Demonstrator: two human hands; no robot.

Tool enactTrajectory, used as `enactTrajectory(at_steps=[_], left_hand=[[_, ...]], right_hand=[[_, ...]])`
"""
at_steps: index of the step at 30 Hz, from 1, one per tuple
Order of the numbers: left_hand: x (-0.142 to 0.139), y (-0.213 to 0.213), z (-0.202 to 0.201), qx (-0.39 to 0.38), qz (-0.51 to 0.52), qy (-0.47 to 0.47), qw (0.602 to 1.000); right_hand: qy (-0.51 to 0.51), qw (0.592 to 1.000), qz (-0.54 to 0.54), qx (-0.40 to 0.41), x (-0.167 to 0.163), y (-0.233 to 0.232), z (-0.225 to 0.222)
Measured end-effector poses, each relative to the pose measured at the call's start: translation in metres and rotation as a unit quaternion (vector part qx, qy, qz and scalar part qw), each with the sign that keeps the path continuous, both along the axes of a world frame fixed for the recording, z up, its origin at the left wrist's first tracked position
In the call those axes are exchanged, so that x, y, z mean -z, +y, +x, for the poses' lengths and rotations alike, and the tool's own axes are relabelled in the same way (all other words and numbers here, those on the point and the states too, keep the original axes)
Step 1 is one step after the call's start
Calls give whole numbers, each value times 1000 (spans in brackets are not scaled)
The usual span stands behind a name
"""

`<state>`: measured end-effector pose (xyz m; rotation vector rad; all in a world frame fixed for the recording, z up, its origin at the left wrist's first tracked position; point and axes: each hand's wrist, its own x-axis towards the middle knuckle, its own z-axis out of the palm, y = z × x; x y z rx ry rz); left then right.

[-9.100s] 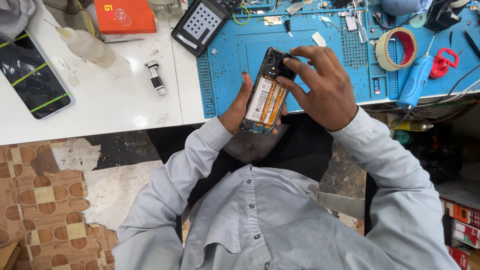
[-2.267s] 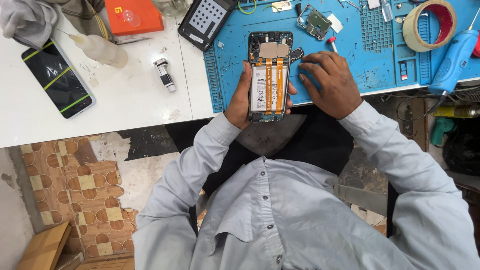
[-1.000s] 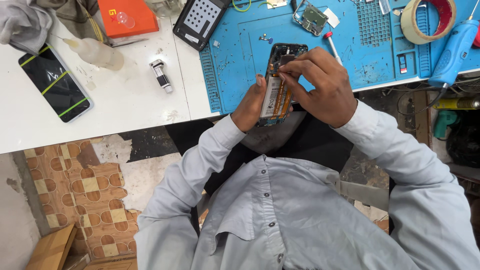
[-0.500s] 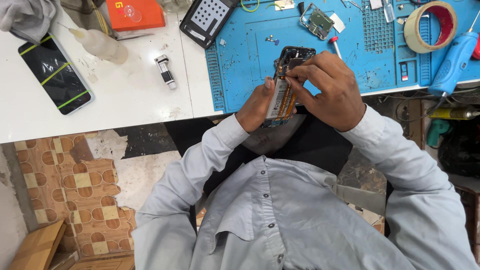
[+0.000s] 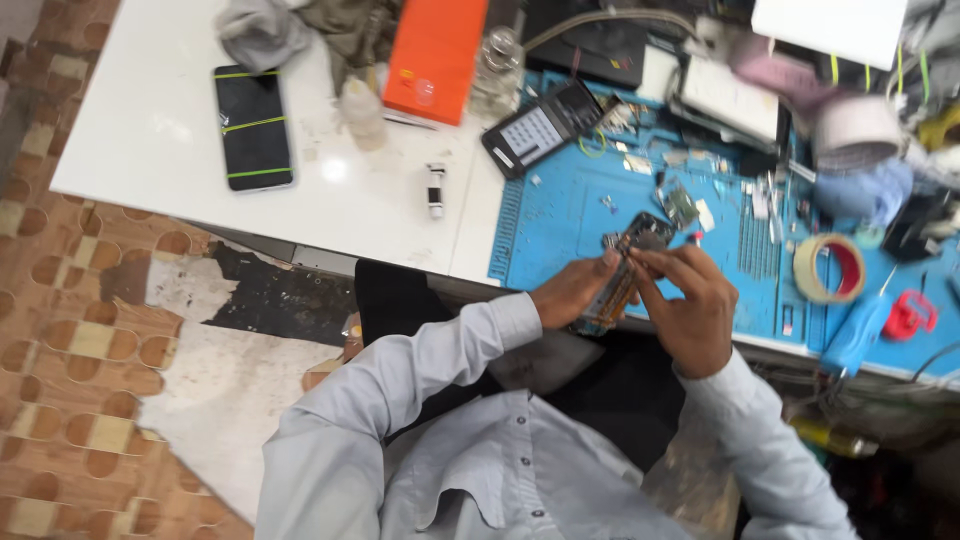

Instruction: The person repairs a smartphone at a workbench: they unscrew the back cover with a screwdriver, remove the cover, pry and lift the battery using tweezers and a metal tool, detach internal components, and apply a heat gun to the phone frame.

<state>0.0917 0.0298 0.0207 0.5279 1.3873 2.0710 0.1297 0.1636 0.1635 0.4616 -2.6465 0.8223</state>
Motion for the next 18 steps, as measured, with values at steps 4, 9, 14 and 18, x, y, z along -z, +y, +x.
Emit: enactTrajectory(at_steps=[4, 9, 14, 18], left_hand=[[-2, -20, 12, -7, 2, -1, 1000], [-10, -42, 23, -16, -3, 24, 1000], [-12, -55, 29, -12, 3, 26, 1000], [-11, -56, 30, -18, 16, 19, 1000]], right_hand=[[8, 1000, 7, 6, 2, -26, 11], [13, 999, 31, 22, 6, -50, 25], [-10, 998, 51, 21, 4, -61, 25], [-11, 998, 58, 20, 2, -64, 25]])
